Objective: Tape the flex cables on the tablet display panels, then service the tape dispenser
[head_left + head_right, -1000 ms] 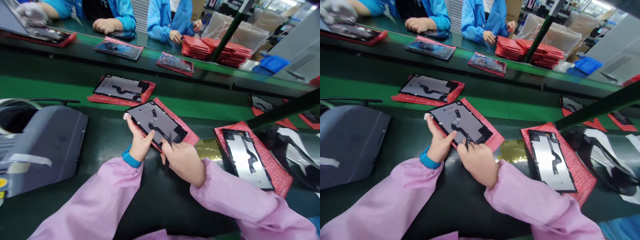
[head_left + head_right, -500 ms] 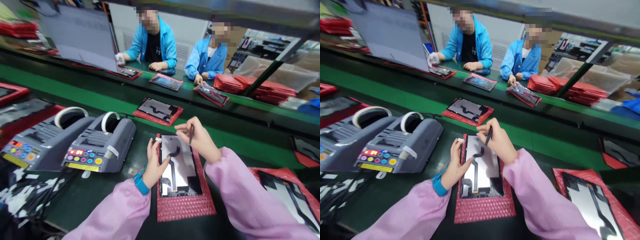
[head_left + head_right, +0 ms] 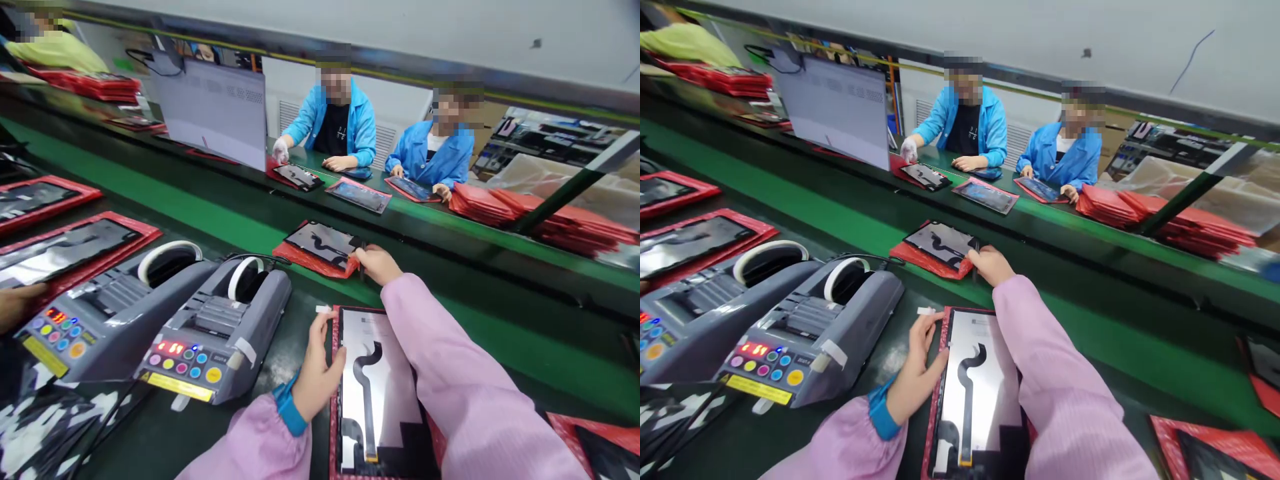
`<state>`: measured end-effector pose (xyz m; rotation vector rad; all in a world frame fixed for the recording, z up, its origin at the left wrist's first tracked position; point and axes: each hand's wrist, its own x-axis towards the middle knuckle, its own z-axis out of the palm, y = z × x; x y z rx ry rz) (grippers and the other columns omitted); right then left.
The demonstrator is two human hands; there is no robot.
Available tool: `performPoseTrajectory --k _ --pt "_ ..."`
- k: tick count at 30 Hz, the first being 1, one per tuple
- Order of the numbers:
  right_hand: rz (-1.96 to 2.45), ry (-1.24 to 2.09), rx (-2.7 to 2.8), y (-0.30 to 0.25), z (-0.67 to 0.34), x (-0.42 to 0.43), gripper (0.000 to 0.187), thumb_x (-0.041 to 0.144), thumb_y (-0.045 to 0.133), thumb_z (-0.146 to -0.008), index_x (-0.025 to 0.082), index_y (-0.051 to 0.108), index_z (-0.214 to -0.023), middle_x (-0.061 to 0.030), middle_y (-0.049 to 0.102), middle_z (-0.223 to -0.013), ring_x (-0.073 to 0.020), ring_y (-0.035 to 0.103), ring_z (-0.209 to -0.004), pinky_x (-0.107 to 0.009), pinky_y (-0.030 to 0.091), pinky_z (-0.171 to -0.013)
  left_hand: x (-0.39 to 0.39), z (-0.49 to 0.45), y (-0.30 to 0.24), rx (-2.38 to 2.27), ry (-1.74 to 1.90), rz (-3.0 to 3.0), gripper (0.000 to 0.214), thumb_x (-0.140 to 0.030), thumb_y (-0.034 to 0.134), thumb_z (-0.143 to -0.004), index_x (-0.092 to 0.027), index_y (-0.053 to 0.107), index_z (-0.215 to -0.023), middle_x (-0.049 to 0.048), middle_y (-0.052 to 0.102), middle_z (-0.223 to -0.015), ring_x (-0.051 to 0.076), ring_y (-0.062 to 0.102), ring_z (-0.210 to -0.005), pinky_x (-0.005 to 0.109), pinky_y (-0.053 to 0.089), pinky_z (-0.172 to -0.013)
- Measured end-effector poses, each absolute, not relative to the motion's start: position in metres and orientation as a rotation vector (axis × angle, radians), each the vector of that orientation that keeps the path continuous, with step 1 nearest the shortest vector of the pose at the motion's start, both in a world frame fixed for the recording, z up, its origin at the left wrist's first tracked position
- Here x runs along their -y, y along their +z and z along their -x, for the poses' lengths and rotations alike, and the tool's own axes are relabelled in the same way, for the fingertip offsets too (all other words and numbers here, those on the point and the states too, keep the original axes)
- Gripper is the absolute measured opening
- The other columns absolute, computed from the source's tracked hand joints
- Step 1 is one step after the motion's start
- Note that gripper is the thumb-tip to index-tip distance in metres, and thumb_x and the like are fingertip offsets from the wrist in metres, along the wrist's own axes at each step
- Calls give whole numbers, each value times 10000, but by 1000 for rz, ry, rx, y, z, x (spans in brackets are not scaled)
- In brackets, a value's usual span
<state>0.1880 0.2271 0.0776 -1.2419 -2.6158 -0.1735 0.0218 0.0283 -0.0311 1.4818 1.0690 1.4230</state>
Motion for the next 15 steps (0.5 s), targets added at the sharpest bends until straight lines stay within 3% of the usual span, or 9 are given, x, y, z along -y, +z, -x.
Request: performPoseTrajectory --k 3,5,7,9,13,15 --pt "1285 -195 2483 107 -201 -205 118 88 585 -844 196 541 -867 -66 709 -851 -187 607 -811 -304 458 -823 -27 -19 -20 -938 1491 -1447 657 -228 440 -1027 -341 72 -1560 122 521 -1418 219 516 -1379 496 429 -1168" --pt "1329 -207 2371 134 -216 -184 148 118 592 -840 213 493 -897 -53 695 -877 -184 605 -787 -296 456 -773 -22 -19 -14 -847 1446 -1642 570 -209 437 -1018 -310 233 -1540 121 594 -1345 220 596 -1279 460 482 -1116" --pt "1371 -212 2247 162 -232 -157 219 186 640 -829 234 440 -906 -20 676 -869 -156 584 -697 -271 444 -687 -19 -22 -11 -720 1277 -1944 442 -191 471 -980 -267 488 -1415 113 660 -1290 237 630 -1237 456 469 -1130" --pt "1366 -208 2136 184 -246 -126 289 266 677 -820 250 395 -876 3 669 -842 -129 553 -609 -254 430 -620 -22 -27 -11 -672 1069 -2131 396 -175 506 -930 -259 604 -1304 94 699 -1268 246 650 -1219 493 413 -1182" --pt "1225 -233 2031 189 -265 -53 272 308 642 -879 255 384 -815 -30 743 -903 -162 659 -696 -277 492 -644 -40 -38 -14 -842 1002 -2011 484 -147 546 -816 -267 607 -1281 42 739 -1144 231 700 -1096 591 247 -1254" --pt "1172 -273 2053 169 -269 -15 220 264 618 -910 248 436 -788 -51 772 -988 -202 715 -846 -321 546 -726 -51 -41 -14 -867 1063 -1926 521 -146 564 -772 -249 586 -1282 39 729 -1081 231 700 -1069 576 300 -1230"
